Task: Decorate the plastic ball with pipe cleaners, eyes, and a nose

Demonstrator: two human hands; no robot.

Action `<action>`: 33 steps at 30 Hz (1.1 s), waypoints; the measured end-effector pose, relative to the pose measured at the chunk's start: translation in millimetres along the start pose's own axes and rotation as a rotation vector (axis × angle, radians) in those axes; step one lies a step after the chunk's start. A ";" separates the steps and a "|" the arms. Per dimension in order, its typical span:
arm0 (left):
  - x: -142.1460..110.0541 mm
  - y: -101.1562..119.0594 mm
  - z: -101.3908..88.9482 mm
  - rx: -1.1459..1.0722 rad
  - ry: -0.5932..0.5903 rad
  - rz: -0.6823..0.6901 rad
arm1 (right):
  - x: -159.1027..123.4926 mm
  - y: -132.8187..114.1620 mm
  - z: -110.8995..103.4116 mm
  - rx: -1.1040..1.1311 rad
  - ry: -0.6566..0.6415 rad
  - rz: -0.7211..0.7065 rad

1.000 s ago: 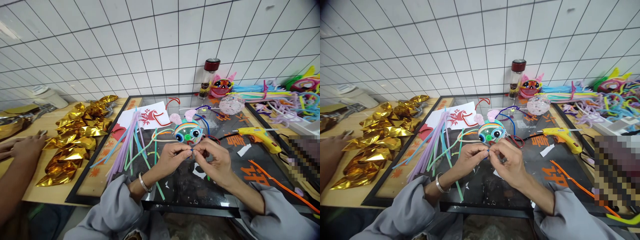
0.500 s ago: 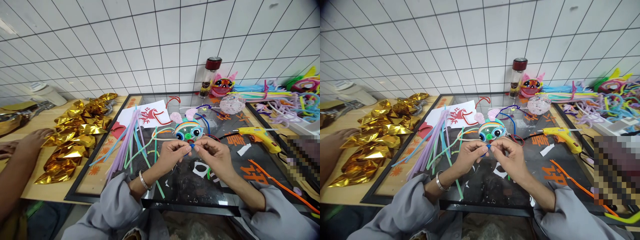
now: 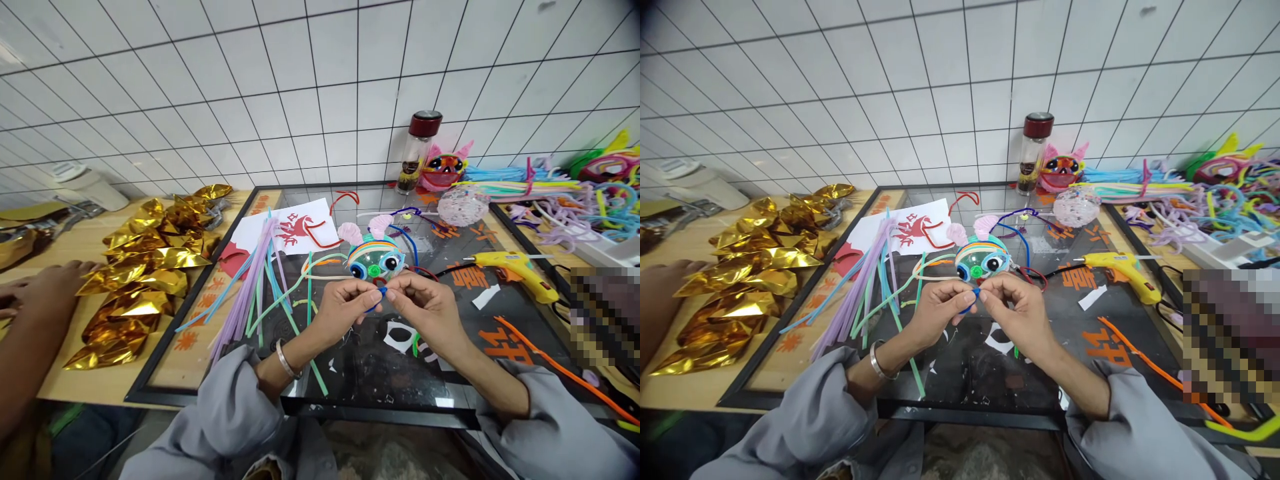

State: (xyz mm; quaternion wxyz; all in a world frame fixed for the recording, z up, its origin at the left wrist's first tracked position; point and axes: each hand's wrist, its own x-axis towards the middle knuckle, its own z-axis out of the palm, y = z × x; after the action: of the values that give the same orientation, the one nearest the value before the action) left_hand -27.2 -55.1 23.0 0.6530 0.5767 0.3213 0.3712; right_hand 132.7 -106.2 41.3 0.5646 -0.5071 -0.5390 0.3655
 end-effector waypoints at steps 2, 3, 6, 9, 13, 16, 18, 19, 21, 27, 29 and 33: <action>0.2 -0.9 -0.4 -0.005 -0.005 0.001 | 0.3 -0.7 0.2 0.002 -0.006 0.007; 0.3 -1.3 -0.5 -0.006 -0.010 0.003 | 0.4 -1.0 0.2 0.006 -0.008 0.011; 0.2 -2.5 -0.4 -0.009 -0.026 0.010 | 0.7 -1.5 -0.1 0.022 -0.019 0.026; -0.3 -4.0 0.3 -0.010 -0.024 0.010 | 0.7 -1.5 0.2 0.043 -0.033 0.044; -0.7 -4.8 1.1 0.017 0.002 0.020 | 0.7 -1.1 2.3 0.089 -0.039 0.064; -0.5 -4.4 0.9 0.015 0.026 0.022 | 0.5 -1.9 4.3 0.120 -0.013 0.067; -0.1 -4.7 0.3 0.002 0.051 0.019 | 0.2 -3.3 5.2 0.132 -0.003 0.069; 0.2 -5.1 0.1 -0.009 0.064 0.019 | 0.0 -3.9 5.4 0.137 -0.004 0.071; 0.7 -6.1 -0.3 -0.036 0.086 0.023 | -0.5 -4.4 5.4 0.150 -0.024 0.091; 0.8 -6.2 -0.7 -0.034 0.100 0.062 | -0.7 1.7 4.2 0.211 -0.042 0.168; 0.4 -4.8 -1.1 0.012 0.084 0.097 | -0.5 2.9 4.3 0.211 -0.020 0.184; -0.5 -0.9 -1.3 0.108 0.088 0.170 | 0.1 1.0 5.1 0.231 0.018 0.210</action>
State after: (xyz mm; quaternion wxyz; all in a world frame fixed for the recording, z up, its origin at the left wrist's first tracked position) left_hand -28.5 -54.9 21.9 0.5725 0.6192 0.3191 0.4324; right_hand 127.9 -104.9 39.9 0.5826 -0.4956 -0.4326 0.4773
